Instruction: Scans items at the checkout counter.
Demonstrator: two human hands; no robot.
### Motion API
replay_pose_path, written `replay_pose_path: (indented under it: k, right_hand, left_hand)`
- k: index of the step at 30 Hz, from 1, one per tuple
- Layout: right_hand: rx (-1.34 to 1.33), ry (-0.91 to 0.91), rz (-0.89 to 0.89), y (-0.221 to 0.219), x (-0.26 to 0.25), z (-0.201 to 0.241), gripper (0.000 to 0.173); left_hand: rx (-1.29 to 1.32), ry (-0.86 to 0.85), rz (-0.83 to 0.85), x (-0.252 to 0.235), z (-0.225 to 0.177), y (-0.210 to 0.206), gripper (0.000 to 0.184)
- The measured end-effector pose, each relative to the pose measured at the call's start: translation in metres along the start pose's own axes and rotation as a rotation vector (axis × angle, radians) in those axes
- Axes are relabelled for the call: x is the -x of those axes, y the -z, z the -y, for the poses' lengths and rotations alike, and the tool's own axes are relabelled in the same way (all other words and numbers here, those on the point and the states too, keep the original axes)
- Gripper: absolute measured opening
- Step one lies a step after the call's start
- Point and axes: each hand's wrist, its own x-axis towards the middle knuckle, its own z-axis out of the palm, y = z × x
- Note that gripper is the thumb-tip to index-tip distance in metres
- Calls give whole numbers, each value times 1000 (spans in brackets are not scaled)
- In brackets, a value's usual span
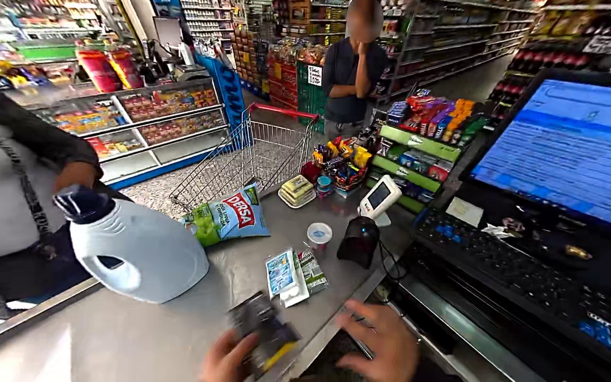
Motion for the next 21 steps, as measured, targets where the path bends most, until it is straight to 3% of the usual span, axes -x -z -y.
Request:
replay_pose_path:
  k: [1, 3, 5, 7, 10, 13, 15, 17, 19, 21]
  right_hand:
    - [-23, 101, 42, -22, -10, 14, 49]
    - [2, 134, -52, -43, -15, 14, 26]
    - [65, 13, -177, -37, -19, -13, 22]
    - [64, -185, -229, -23, -24, -52, 21]
    - [-100, -502, -257, -18, -26, -93, 14]
    - [-204, -612, -164, -22, -32, -95, 15]
    - [-300, -517, -1, -27, -38, -63, 13]
    - [-512, -185, 129, -48, -45, -16, 9]
    - [-727, 72, 217, -76, -56, 22, 14]
    - [-710, -16, 341, -91, -75, 33, 33]
  left_hand:
    - [19, 73, 66, -11, -4, -42, 16]
    - [59, 196, 217, -24, -10, -97, 18]
    - [100, 266, 354, -29, -21, -117, 25]
    - [16, 197, 503, -30, -18, -112, 35]
    - [-285, -208, 503, -25, 4, -87, 32]
    - [-570, -791, 269, -29, 20, -64, 31]
    - [-813, -1040, 116, -31, 17, -52, 50]
    - [-1003, -1132, 69, -28, 12, -37, 51]
    - [-1039, -1071, 62, -14, 12, -12, 24]
    - [-1019, -807, 7, 12, 6, 26, 15]
